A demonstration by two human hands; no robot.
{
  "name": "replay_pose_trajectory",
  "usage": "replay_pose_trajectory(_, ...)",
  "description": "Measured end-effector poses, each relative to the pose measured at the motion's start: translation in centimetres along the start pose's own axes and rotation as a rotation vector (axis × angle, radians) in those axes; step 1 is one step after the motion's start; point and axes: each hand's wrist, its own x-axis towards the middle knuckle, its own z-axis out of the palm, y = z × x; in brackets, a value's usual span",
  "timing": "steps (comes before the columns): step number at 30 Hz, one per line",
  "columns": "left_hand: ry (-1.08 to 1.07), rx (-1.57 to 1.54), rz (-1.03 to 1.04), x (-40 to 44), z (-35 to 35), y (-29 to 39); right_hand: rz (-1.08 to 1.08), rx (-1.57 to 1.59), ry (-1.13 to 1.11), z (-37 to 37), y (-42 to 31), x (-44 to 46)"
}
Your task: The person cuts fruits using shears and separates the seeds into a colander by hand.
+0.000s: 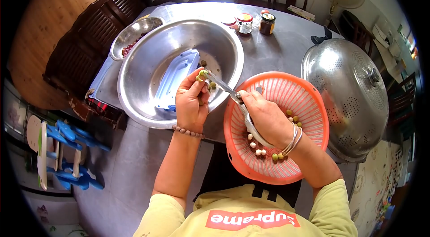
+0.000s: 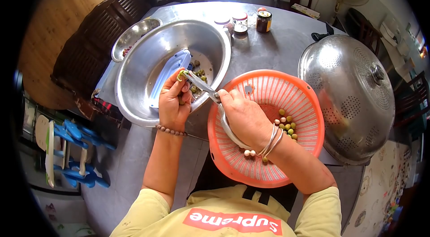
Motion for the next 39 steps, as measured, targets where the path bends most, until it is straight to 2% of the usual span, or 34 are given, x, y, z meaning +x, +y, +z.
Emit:
replay_pose_trajectory(11, 0.021, 0.025, 0.050, -0.1, -0.1, -0.4, -0.052, 0.125, -0.018, 0.1, 1.0, 0.2)
replay_pose_trajectory(14, 0.034, 0.035, 0.057, -0.1, 0.1, -0.4, 0.064, 0.306, -0.137, -0.1, 1.0, 0.6)
replay_pose_trajectory(15, 0.033, 0.036, 0.058, -0.1, 0.1, -0.4, 0.237, 0.517, -0.242, -0.4, 0.9, 0.7)
replay_pose_trajectory(17, 0.018, 0.025, 0.065, -0.1, 0.0, -0.4, 0.411, 0.726, -0.348, -1.0, 0.5, 0.7)
replay_pose_trajectory(19, 0.017, 0.019, 0.069, -0.1, 0.1, -0.3, 0.162, 0.596, -0.254, -1.5, 0.1, 0.5)
replay_pose_trajectory(20, 0.017, 0.014, 0.073, -0.1, 0.1, -0.3, 0.161, 0.596, -0.255, -1.6, 0.1, 0.5)
replay_pose_trajectory(22, 0.018, 0.008, 0.076, -0.2, 0.1, -0.3, 0.213, 0.802, -0.285, -1.6, 0.1, 0.4)
replay_pose_trajectory(26, 0.049, 0.001, 0.068, -0.1, 0.4, -0.2, 0.218, 0.842, -0.258, -1.3, 0.4, 0.6)
replay_pose_trajectory(28, 0.048, -0.010, 0.065, -0.1, 0.3, -0.2, 0.171, 0.546, -0.185, -0.7, 1.0, 0.9)
replay_pose_trajectory(29, 0.046, -0.020, 0.061, -0.1, 0.2, -0.2, 0.171, 0.545, -0.186, -0.1, 1.4, 0.9)
replay_pose_trajectory(31, 0.025, -0.036, 0.062, -0.1, -0.1, -0.3, -0.014, 0.105, 0.068, 0.7, 2.0, 0.7)
replay_pose_trajectory(34, -0.010, -0.033, 0.061, -0.1, 0.0, -0.3, 0.035, -0.009, 0.045, 0.7, 1.8, 0.6)
replay_pose_trajectory(39, -0.023, 0.021, 0.061, -0.3, 0.3, -0.3, -0.002, -0.078, 0.099, 1.0, 1.8, 0.5)
